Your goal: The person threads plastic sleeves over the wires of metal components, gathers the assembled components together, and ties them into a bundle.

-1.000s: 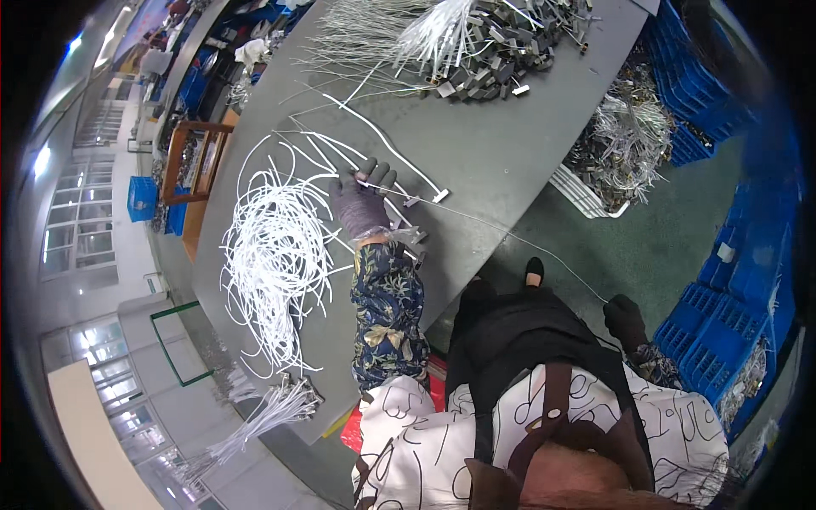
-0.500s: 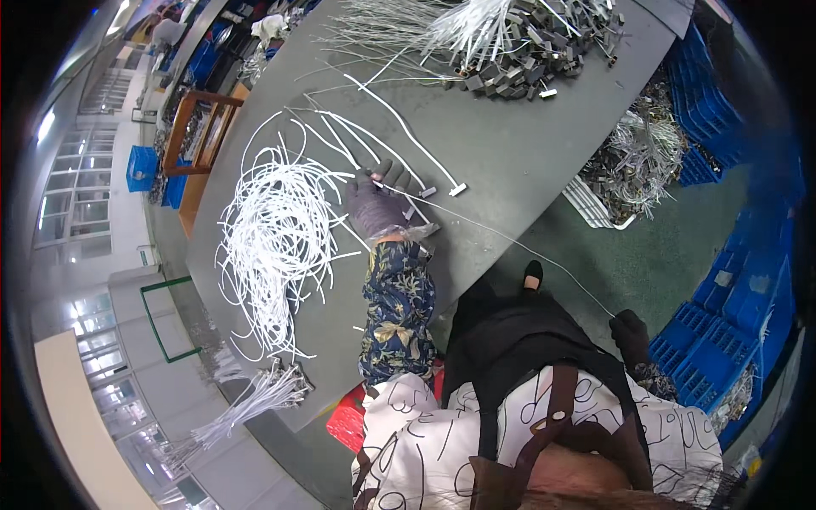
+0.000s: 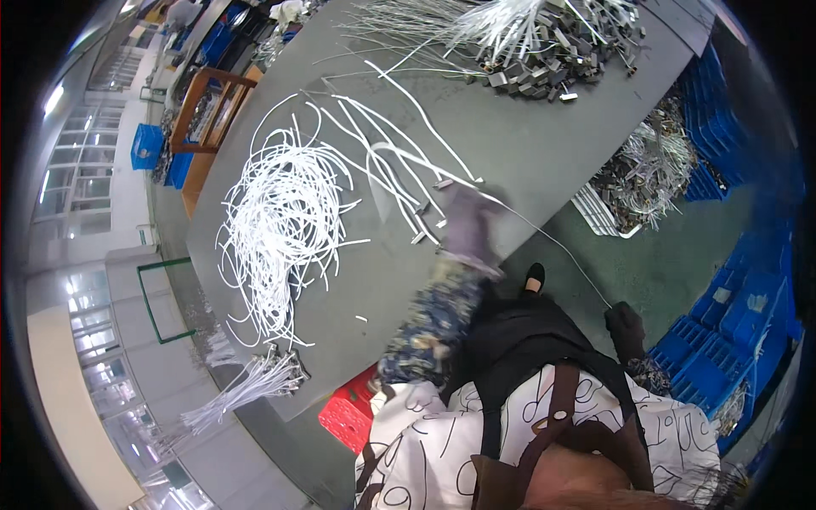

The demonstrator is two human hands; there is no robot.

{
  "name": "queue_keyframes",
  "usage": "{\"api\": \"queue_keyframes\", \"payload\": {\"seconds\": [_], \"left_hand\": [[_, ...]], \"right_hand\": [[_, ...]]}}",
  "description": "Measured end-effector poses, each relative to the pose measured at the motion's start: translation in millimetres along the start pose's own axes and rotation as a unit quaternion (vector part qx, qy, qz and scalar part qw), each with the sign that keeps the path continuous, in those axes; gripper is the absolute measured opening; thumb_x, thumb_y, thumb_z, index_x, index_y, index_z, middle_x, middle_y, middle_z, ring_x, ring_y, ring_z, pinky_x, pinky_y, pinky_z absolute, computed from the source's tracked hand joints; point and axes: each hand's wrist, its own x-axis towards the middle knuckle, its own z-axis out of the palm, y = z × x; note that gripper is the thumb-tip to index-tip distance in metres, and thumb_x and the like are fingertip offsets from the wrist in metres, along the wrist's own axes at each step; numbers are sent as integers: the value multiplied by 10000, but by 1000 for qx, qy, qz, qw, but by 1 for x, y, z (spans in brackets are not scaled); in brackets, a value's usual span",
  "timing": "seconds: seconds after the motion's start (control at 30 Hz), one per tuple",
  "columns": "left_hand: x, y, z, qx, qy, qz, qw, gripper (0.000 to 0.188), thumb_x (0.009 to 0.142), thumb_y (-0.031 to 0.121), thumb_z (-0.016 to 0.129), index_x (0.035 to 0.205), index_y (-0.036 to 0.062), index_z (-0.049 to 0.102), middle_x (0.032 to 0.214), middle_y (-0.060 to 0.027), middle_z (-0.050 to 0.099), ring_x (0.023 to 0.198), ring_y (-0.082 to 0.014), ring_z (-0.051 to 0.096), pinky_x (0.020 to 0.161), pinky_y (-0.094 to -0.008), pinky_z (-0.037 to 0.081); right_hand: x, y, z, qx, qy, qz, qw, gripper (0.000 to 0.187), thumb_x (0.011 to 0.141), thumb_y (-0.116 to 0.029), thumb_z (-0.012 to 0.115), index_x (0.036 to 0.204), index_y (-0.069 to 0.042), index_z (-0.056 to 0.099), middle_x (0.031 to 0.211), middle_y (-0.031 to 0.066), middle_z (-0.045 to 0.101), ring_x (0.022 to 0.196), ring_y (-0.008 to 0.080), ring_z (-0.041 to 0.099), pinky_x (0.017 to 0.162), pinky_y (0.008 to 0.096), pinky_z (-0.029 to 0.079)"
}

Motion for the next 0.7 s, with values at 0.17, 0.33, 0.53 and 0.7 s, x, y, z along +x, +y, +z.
{"api": "queue_keyframes", "payload": {"seconds": [0.17,0.33,0.53,0.7], "left_hand": [[-37,23,49,44,-225,-166,959,197,892,129,500,1011,43,632,924,-153,632,888,-284,615,758,-391,496],[37,46,-57,-355,93,-271,890,182,899,129,518,911,0,645,864,-113,648,770,-161,618,699,-355,515],[63,-15,-36,119,-59,55,990,163,792,160,566,913,84,644,789,-132,621,775,-302,602,716,-380,482],[84,-129,-168,219,7,-255,942,311,814,320,575,943,41,621,951,-177,614,910,-337,591,782,-420,473]], "right_hand": [[23,-51,25,180,-90,134,970,200,881,-251,560,793,-72,574,628,11,518,536,96,470,491,271,374],[73,-86,65,58,-94,-98,989,95,765,-59,624,836,-41,564,733,95,518,545,221,515,464,316,389],[152,-204,113,108,-146,-174,968,338,874,-185,564,1187,-60,531,1034,75,557,805,123,557,593,278,481],[178,-254,123,69,-167,-162,970,570,846,-219,635,1341,-81,390,1211,146,487,869,206,578,700,309,500]]}}
